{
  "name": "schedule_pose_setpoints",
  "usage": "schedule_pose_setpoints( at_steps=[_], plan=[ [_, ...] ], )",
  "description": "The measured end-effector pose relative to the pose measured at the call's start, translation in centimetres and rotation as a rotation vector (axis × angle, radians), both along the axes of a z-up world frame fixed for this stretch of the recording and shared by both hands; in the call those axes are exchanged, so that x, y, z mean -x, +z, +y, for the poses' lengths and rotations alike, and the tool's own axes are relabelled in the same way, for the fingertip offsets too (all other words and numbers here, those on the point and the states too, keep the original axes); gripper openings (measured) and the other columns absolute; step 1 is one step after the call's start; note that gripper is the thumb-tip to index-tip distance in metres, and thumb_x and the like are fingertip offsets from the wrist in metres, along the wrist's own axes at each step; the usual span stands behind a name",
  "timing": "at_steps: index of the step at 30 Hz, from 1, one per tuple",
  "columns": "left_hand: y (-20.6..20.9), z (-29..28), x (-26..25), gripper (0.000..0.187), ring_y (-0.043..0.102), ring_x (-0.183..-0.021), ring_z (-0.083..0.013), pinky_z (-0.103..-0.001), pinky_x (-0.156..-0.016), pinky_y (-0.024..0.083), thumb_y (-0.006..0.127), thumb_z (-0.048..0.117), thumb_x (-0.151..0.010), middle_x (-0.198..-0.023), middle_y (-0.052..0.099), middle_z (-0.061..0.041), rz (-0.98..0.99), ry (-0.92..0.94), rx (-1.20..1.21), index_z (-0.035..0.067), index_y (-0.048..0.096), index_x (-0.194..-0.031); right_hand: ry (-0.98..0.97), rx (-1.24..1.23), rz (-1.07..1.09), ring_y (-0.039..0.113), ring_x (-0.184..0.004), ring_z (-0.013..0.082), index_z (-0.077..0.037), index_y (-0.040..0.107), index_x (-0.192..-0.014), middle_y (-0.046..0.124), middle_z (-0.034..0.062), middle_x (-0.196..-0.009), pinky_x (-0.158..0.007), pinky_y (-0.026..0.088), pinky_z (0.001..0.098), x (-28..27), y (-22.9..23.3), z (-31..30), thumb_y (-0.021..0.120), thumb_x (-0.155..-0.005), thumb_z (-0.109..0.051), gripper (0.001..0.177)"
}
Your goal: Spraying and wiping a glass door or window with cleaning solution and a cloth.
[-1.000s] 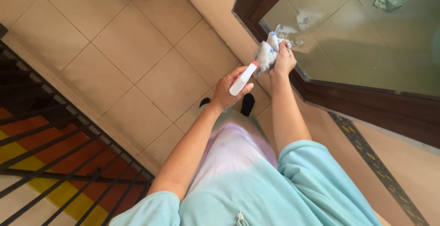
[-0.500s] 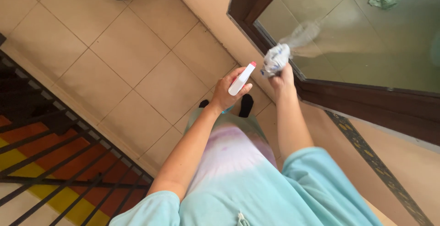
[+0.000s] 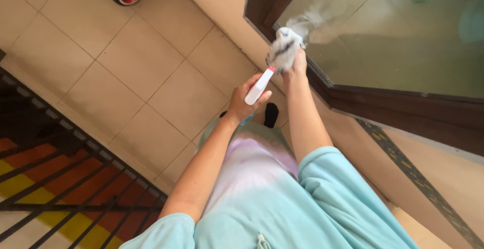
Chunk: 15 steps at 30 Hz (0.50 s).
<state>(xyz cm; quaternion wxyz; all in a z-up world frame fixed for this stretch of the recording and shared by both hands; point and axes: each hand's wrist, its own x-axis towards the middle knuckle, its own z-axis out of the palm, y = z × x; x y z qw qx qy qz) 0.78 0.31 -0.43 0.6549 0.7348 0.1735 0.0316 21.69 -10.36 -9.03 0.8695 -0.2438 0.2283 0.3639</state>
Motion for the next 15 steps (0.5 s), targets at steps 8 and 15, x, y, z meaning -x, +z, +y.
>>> schedule_pose_setpoints(
  at_steps=[8, 15],
  plan=[
    [0.1, 0.6, -0.2, 0.054, 0.073, -0.086, -0.0102, -0.029, -0.082, 0.056, 0.078, 0.034, -0.087, -0.090, 0.073, 0.000, -0.027, 0.014, 0.100, 0.016, 0.062, -0.135, 0.056, 0.004, -0.348, 0.042, -0.042, 0.0151, -0.015, 0.056, -0.083, 0.045, -0.0030, -0.054, -0.042, 0.033, 0.0312, 4.0, 7.3, -1.1, 0.052, -0.093, -0.031, 0.020],
    [-0.2, 0.1, 0.3, 0.053, 0.067, -0.079, -0.0138, -0.030, -0.078, 0.056, 0.080, 0.034, -0.087, -0.082, 0.068, -0.003, 0.008, 0.007, 0.030, 0.015, 0.064, -0.134, 0.006, -0.209, -0.203, 0.043, -0.054, 0.0104, -0.008, 0.057, -0.093, 0.046, -0.0035, -0.067, -0.047, 0.031, 0.0270, -0.3, -5.1, -2.0, 0.050, -0.105, -0.017, 0.017]
  ],
)
